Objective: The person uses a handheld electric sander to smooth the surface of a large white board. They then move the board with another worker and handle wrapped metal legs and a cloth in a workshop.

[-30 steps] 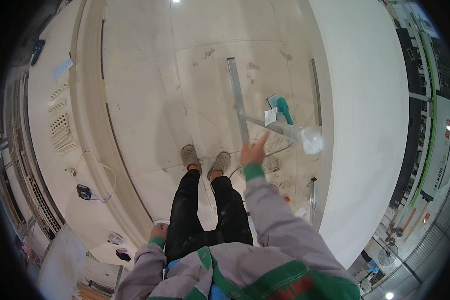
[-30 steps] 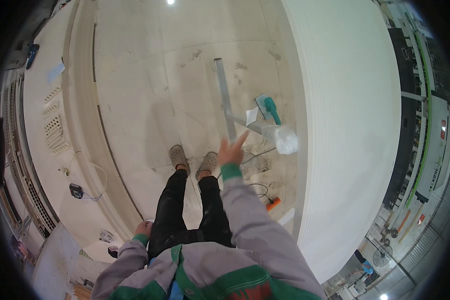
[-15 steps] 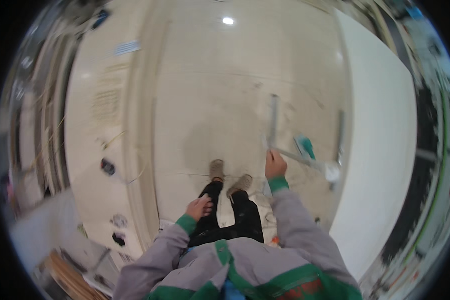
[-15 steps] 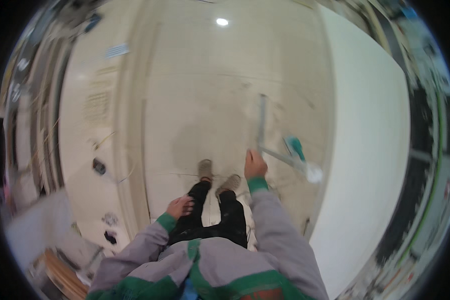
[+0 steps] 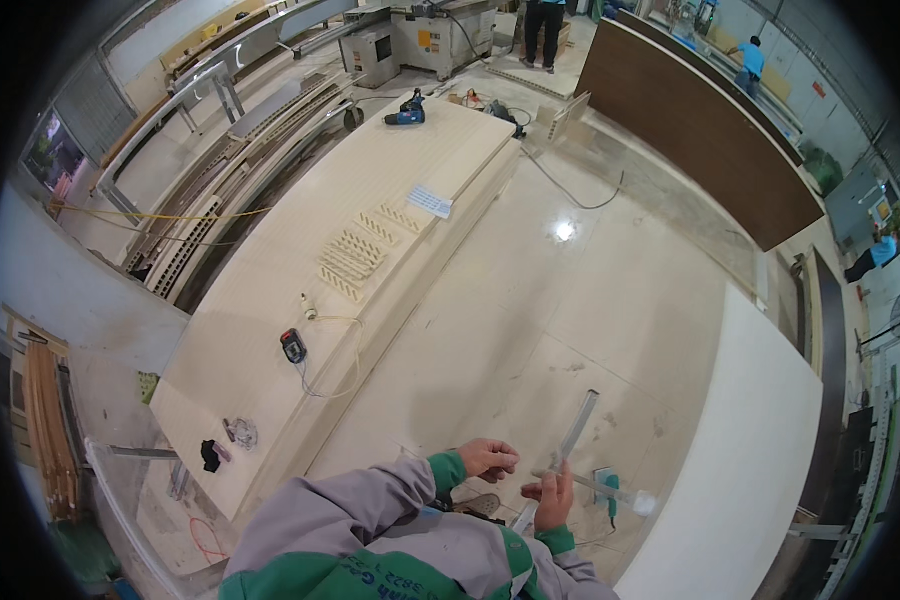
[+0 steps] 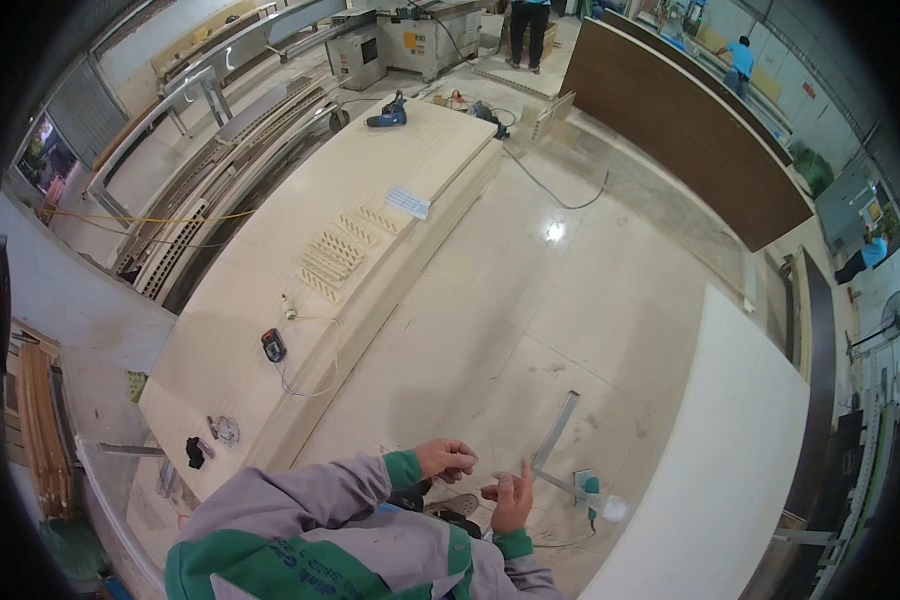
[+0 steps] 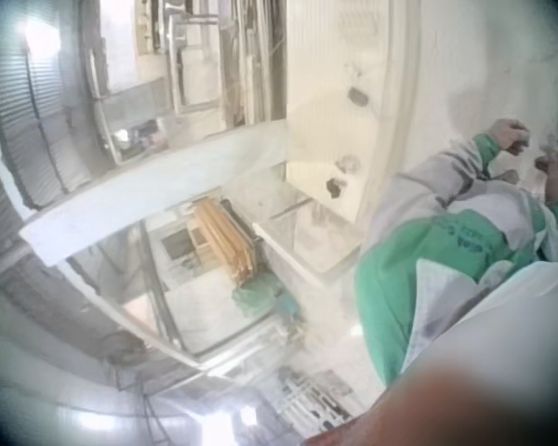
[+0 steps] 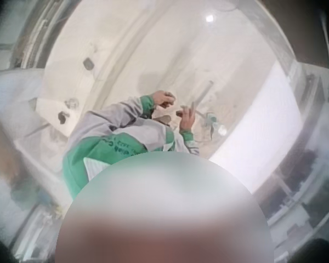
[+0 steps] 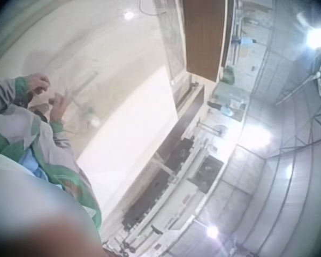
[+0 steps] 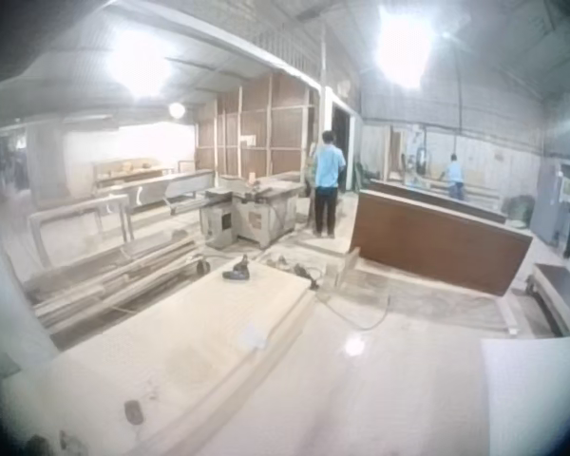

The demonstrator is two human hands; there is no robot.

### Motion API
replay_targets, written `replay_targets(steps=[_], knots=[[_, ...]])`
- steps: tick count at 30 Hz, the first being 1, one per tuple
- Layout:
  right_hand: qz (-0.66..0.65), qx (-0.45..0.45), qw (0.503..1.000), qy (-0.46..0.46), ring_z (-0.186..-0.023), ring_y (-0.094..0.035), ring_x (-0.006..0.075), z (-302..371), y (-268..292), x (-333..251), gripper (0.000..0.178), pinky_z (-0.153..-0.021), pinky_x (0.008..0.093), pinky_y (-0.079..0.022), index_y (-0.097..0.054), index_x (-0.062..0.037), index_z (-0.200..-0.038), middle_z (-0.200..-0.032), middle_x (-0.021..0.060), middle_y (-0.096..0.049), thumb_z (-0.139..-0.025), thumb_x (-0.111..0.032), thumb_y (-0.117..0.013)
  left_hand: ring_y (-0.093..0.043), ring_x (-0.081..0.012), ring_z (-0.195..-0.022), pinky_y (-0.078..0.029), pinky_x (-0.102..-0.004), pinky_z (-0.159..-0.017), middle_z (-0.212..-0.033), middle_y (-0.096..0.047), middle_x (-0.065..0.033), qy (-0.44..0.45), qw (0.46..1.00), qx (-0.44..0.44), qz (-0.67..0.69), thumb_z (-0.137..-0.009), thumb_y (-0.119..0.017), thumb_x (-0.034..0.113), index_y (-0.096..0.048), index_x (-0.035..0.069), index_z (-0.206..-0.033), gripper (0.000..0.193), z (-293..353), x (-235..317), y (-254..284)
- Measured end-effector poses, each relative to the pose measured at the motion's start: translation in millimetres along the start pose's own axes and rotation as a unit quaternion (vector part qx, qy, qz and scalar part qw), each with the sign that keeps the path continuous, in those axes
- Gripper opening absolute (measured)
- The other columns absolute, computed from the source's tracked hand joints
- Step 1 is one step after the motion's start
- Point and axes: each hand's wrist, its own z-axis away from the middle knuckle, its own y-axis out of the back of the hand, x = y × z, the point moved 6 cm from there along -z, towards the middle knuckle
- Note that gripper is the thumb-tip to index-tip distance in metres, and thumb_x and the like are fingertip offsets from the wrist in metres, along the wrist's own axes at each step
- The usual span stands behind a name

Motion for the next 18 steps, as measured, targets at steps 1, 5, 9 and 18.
replay_targets(steps=[1, 5, 9, 18], knots=[[-0.037, -0.012, 0.998, -0.054, -0.077, -0.071, 0.0211, -2.1, -2.6, -1.3, 0.055, -0.07, 0.0357, -0.061, -0.039, 0.003, -0.149, -0.115, 0.0164, -0.067, -0.105, -0.026, -0.055, -0.066, -0.0124, -0.081, -0.057, -0.0291, -0.071, -0.098, -0.07, -0.0036, -0.014, 1.0, -0.016, -0.012, -0.098, -0.069, 0.033, -0.065, 0.005, -0.121, 0.036, -0.5, 10.1, -7.6], [0.039, -0.073, 0.996, 0.037, -0.088, -0.069, 0.0203, -0.7, -16.6, -37.3, 0.052, -0.076, 0.0339, -0.058, -0.05, 0.0033, -0.143, -0.119, 0.015, -0.066, -0.103, -0.028, -0.06, -0.068, -0.015, -0.089, -0.059, -0.0322, -0.076, -0.098, -0.068, -0.0024, 0.02, 0.999, 0.022, 0.044, -0.099, -0.066, 0.041, -0.064, 0.008, -0.125, 0.042, 3.3, 28.9, -29.5], [0.357, -0.07, 0.91, 0.196, -0.083, -0.069, 0.023, 5.9, -22.6, -72.6, 0.053, -0.072, 0.0379, -0.056, -0.057, 0.0013, -0.137, -0.109, 0.017, -0.066, -0.098, -0.032, -0.068, -0.07, -0.0155, -0.089, -0.061, -0.0354, -0.077, -0.099, -0.069, -0.0034, 0.016, 0.99, 0.03, 0.136, -0.097, -0.066, 0.049, -0.065, 0.008, -0.126, 0.05, 8.7, 42.1, -40.8], [0.307, -0.037, 0.94, 0.146, -0.081, -0.067, 0.0183, 13.5, -25.8, -67.8, 0.057, -0.072, 0.0348, -0.056, -0.053, -0.0033, -0.144, -0.103, 0.0106, -0.066, -0.095, -0.027, -0.071, -0.072, -0.0182, -0.083, -0.064, -0.0333, -0.069, -0.103, -0.073, -0.0101, -0.078, 0.992, 0.081, -0.058, -0.093, -0.069, 0.027, -0.07, 0.002, -0.115, 0.033, -1.0, 45.0, -10.3]])
